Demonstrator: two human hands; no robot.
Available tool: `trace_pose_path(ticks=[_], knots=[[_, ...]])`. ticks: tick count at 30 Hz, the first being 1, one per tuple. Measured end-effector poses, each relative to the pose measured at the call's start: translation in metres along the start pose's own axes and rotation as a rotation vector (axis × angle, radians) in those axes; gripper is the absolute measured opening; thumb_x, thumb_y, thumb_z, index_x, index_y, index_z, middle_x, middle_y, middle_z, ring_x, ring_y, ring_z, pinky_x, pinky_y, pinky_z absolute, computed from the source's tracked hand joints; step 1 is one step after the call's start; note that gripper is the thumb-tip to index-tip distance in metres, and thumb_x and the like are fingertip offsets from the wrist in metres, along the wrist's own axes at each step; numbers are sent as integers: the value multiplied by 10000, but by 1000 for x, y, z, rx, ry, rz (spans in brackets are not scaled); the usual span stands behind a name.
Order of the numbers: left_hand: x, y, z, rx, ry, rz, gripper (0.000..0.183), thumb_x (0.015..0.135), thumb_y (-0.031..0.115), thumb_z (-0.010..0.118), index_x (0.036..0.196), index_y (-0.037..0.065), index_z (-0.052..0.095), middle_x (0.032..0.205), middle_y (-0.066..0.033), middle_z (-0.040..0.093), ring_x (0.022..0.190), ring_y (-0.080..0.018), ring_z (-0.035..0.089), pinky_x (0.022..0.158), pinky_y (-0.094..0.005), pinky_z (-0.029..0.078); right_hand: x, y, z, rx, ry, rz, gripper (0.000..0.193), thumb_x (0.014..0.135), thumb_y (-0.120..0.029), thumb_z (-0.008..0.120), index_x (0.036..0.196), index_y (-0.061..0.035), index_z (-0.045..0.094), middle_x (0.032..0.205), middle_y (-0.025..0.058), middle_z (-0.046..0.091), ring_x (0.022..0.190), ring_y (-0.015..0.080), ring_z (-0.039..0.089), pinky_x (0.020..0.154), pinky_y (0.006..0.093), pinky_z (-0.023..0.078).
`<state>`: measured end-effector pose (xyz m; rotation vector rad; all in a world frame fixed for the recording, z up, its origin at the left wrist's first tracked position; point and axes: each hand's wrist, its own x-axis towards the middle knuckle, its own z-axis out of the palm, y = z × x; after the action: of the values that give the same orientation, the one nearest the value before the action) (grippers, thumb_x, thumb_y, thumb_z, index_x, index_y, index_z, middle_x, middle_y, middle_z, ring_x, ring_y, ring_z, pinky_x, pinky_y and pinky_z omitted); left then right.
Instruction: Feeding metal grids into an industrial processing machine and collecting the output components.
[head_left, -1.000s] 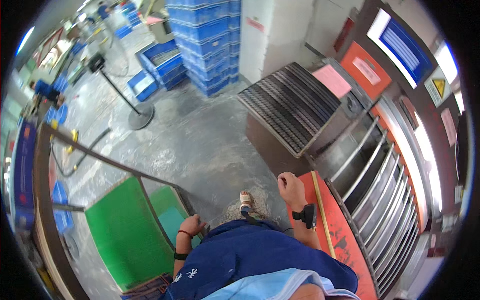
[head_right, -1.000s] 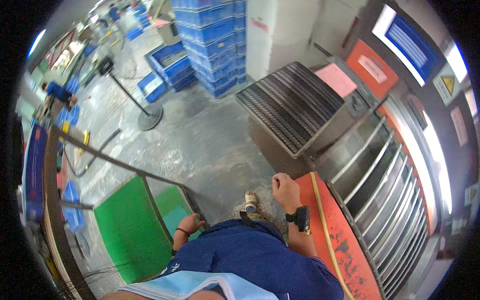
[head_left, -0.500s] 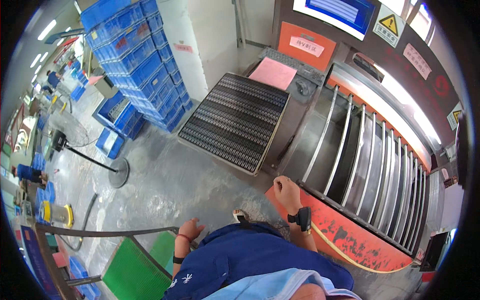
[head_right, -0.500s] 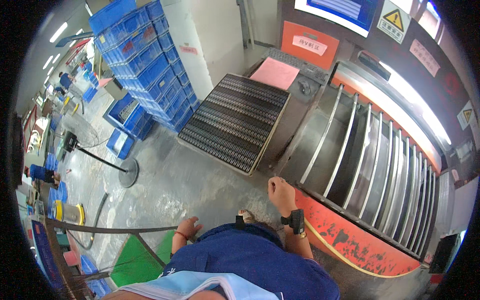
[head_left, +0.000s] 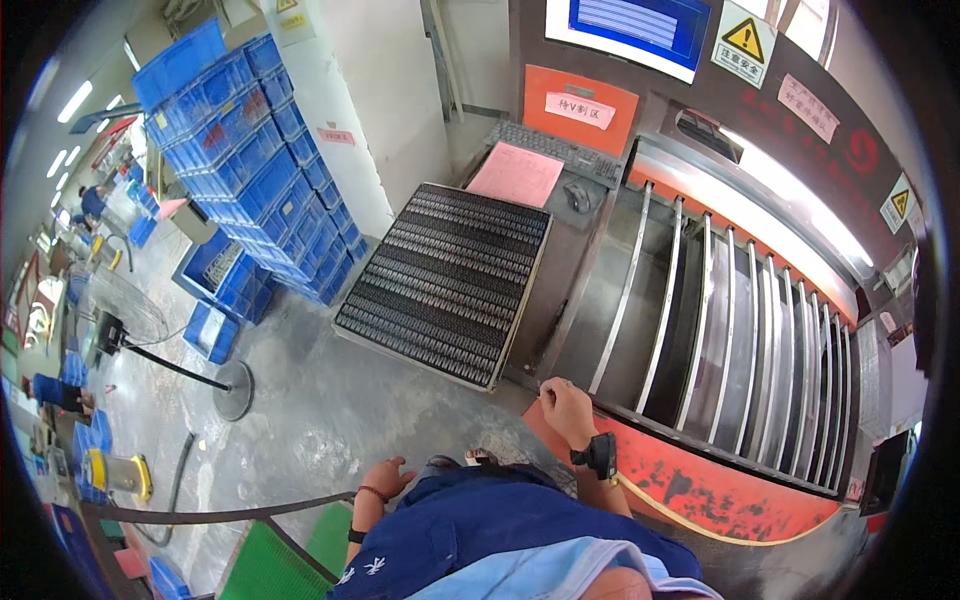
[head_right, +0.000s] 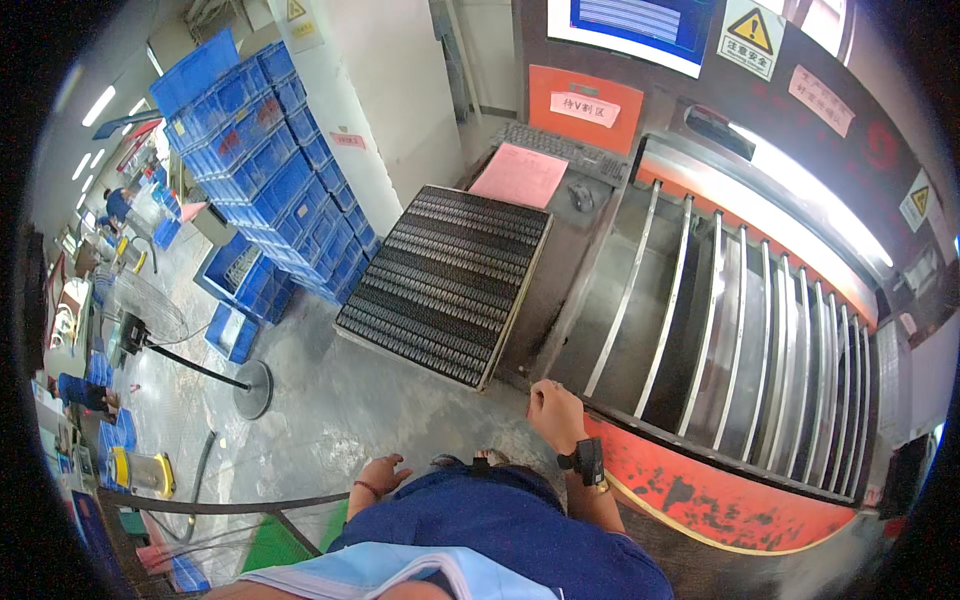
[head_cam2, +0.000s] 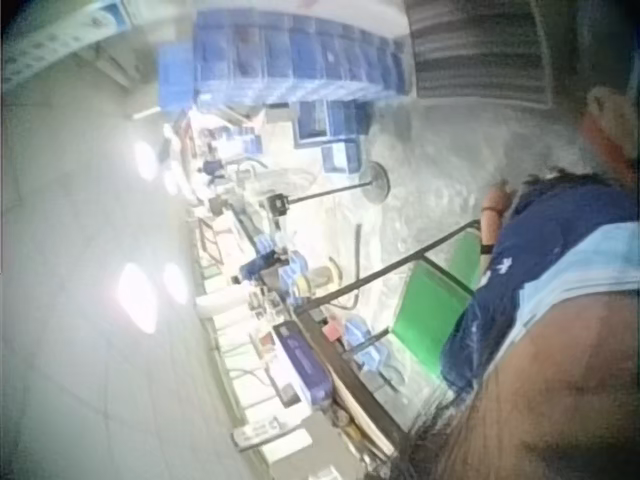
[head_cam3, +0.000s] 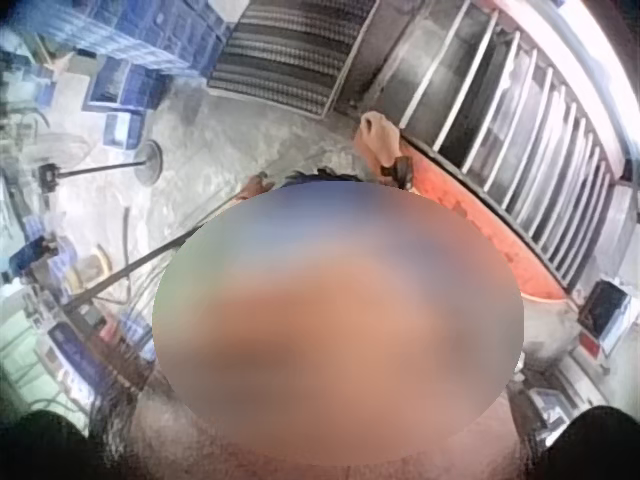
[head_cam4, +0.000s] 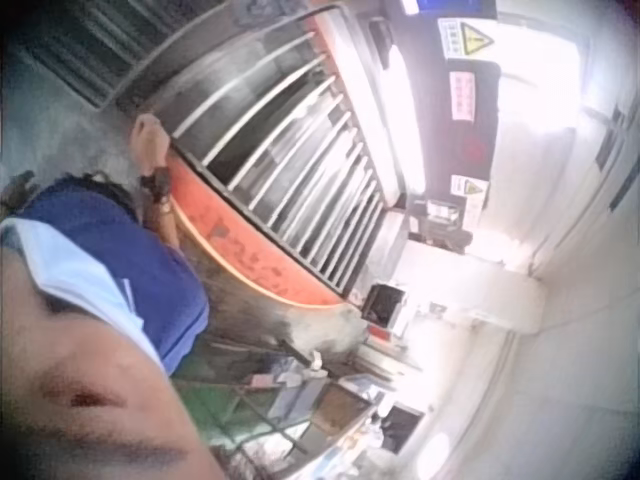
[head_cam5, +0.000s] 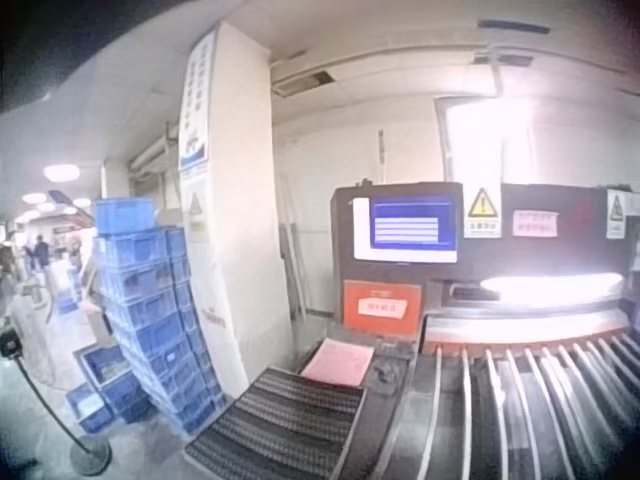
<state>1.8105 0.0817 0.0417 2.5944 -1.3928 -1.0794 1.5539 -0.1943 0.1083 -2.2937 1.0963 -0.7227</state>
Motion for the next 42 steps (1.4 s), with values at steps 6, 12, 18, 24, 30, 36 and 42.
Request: trace_pose_path(ticks=[6, 12, 18, 24, 30, 36, 42], knots=[[11, -8, -14, 3, 14, 55, 492, 803, 427, 556, 1112, 44, 542, 1045, -196, 592, 981, -344, 558, 836, -403, 447, 2, -10, 16, 13, 13, -45, 49, 759, -120, 544, 780, -76, 550, 729, 121, 586, 695, 325, 572, 588, 402, 459], [38, -35, -48, -57, 83, 37, 487, 802, 420, 560, 1113, 46, 540, 1090, -196, 564, 1008, -350, 535, 837, -406, 444, 12, -32, 28, -7, -12, 14, 43, 760, -126, 548, 778, -88, 553, 744, 107, 590, 709, 322, 574, 603, 412, 463], [59, -77, -110, -252, 623, 192, 415, 790, 218, 592, 1125, -1, 482, 1084, -222, 530, 997, -383, 510, 836, -412, 432, 26, -63, 42, 14, 24, 53, 75, 796, -136, 559, 796, -62, 574, 729, 121, 588, 681, 311, 575, 582, 375, 450], [86, -97, -184, -259, 943, 243, 389, 798, 162, 596, 1142, 18, 487, 1127, -206, 524, 1014, -378, 511, 817, -403, 441, 35, -84, 58, -18, 85, 152, 189, 807, -215, 615, 804, -28, 585, 651, 119, 569, 595, 269, 565, 546, 355, 443], [124, -81, -216, -346, 871, 338, 402, 819, 178, 574, 1160, -9, 473, 1140, -226, 517, 1040, -378, 500, 838, -398, 432, 32, -85, 69, -41, 114, 275, 224, 803, -247, 618, 830, -27, 588, 678, 123, 587, 623, 274, 577, 555, 363, 449], [139, -55, -211, -320, 752, 445, 419, 821, 197, 572, 1171, -8, 465, 1177, -225, 494, 1074, -374, 481, 868, -393, 422, 19, -93, 80, -55, 161, 272, 280, 790, -248, 631, 962, -36, 569, 728, 128, 595, 656, 280, 583, 576, 362, 460], [138, -56, -214, -271, 769, 440, 418, 831, 191, 560, 1189, -1, 462, 1196, -204, 494, 1047, -356, 512, 846, -378, 442, 14, -107, 88, -98, 161, 342, 333, 796, -214, 626, 1047, -11, 544, 794, 166, 584, 656, 282, 580, 579, 359, 465]])
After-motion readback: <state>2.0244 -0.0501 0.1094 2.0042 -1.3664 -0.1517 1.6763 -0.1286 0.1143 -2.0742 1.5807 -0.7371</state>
